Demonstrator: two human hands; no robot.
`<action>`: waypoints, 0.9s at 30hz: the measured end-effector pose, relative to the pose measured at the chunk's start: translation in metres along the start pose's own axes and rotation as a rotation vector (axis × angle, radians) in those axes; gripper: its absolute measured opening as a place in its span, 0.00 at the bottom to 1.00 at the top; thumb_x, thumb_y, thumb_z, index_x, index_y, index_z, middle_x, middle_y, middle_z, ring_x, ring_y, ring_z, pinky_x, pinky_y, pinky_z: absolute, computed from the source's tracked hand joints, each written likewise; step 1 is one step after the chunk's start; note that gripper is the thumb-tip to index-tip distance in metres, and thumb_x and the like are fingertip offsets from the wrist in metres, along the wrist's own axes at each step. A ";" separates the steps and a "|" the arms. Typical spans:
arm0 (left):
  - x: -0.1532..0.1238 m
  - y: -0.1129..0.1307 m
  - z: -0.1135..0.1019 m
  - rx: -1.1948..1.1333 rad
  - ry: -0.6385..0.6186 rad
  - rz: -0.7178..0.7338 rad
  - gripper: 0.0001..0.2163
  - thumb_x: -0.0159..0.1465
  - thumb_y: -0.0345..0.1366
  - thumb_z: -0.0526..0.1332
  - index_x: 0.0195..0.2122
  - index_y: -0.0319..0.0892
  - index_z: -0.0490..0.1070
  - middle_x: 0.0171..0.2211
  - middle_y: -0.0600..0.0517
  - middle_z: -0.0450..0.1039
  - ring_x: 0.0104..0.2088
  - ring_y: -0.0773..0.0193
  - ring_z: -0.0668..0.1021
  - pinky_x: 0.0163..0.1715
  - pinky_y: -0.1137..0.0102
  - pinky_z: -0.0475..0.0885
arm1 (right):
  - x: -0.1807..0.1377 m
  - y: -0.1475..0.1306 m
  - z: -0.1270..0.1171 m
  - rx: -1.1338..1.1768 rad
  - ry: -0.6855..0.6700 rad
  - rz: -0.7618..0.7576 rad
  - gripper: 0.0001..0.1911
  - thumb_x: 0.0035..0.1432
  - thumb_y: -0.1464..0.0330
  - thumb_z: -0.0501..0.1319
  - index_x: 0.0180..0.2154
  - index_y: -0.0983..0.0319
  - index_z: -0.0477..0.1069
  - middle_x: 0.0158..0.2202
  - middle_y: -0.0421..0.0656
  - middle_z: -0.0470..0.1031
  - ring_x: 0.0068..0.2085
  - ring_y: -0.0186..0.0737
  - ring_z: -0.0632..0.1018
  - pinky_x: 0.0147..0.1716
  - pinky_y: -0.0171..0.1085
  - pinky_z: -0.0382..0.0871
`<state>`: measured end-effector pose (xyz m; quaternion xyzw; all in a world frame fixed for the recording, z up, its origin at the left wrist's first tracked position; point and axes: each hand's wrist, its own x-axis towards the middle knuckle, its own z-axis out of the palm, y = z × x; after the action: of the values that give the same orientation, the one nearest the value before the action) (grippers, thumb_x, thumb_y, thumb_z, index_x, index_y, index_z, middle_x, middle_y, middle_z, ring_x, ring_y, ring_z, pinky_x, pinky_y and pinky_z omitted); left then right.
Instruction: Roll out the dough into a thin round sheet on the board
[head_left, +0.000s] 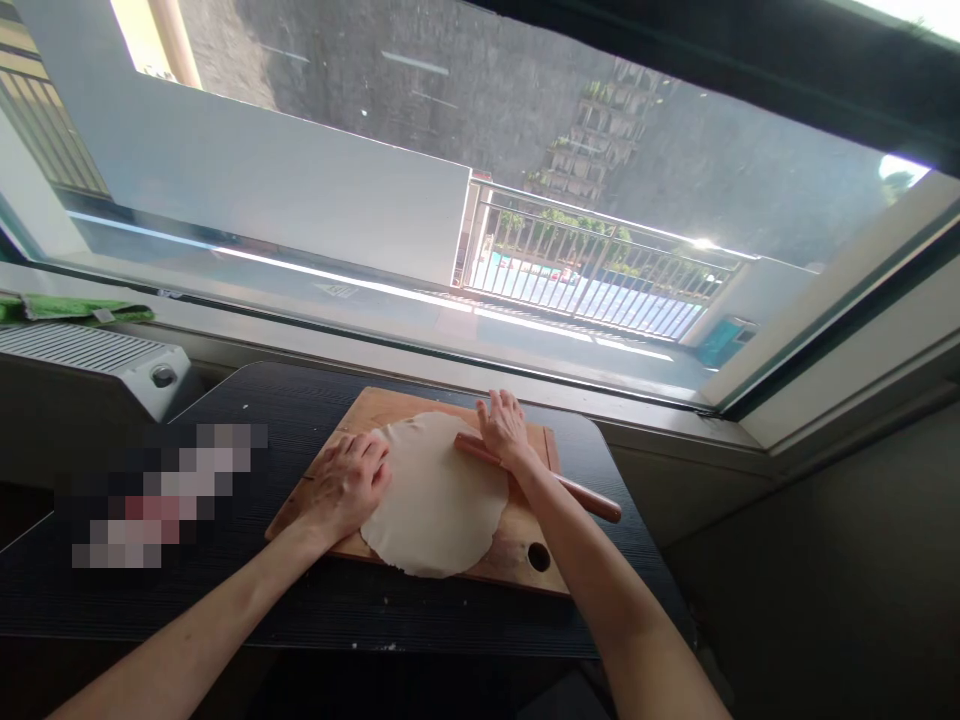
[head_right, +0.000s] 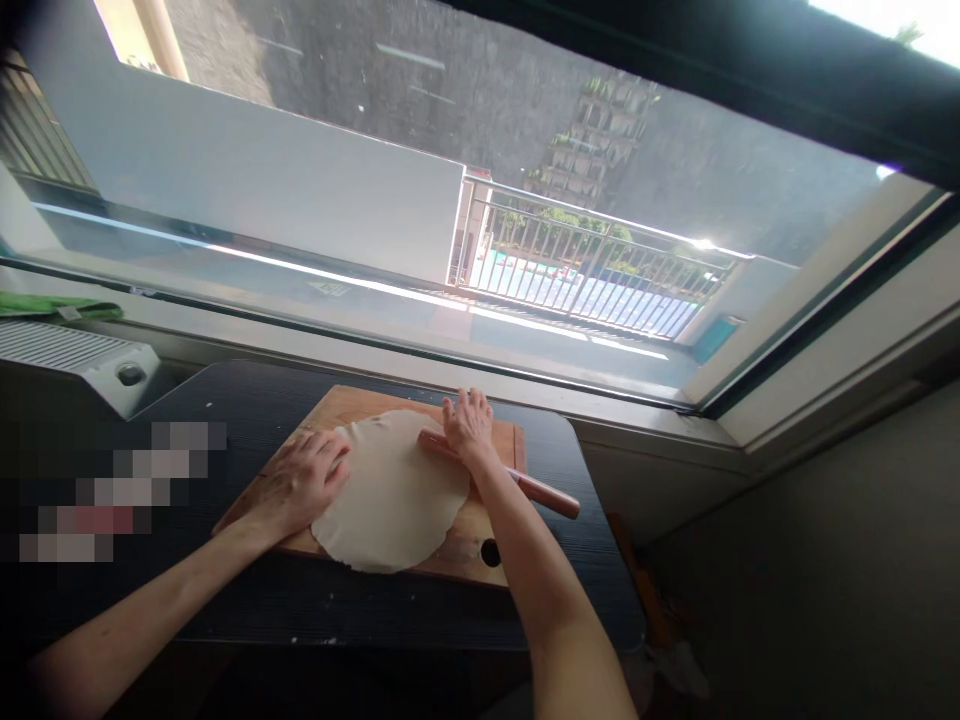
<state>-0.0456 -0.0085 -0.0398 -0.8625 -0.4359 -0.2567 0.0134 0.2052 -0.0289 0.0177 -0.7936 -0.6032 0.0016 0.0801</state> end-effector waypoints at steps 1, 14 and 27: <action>0.000 0.000 0.000 0.006 -0.001 -0.002 0.07 0.66 0.35 0.54 0.41 0.44 0.70 0.43 0.46 0.74 0.46 0.52 0.73 0.50 0.57 0.67 | -0.013 -0.003 0.005 0.012 -0.016 -0.035 0.28 0.70 0.54 0.48 0.66 0.58 0.58 0.68 0.51 0.59 0.68 0.48 0.58 0.63 0.48 0.52; 0.000 0.001 0.000 0.005 0.006 -0.011 0.07 0.66 0.36 0.54 0.41 0.45 0.70 0.43 0.46 0.74 0.46 0.52 0.73 0.49 0.57 0.67 | 0.014 0.004 0.009 0.126 -0.014 0.100 0.31 0.71 0.55 0.43 0.69 0.61 0.50 0.71 0.52 0.52 0.71 0.50 0.52 0.66 0.51 0.49; 0.001 0.004 -0.007 0.037 -0.032 -0.005 0.07 0.66 0.36 0.53 0.40 0.45 0.70 0.41 0.47 0.74 0.44 0.52 0.73 0.49 0.58 0.67 | 0.013 0.002 0.002 0.114 -0.095 0.109 0.32 0.71 0.54 0.42 0.69 0.62 0.51 0.72 0.51 0.48 0.72 0.52 0.46 0.67 0.56 0.44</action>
<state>-0.0447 -0.0116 -0.0323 -0.8650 -0.4429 -0.2348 0.0215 0.2102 -0.0169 0.0164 -0.8184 -0.5612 0.0781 0.0962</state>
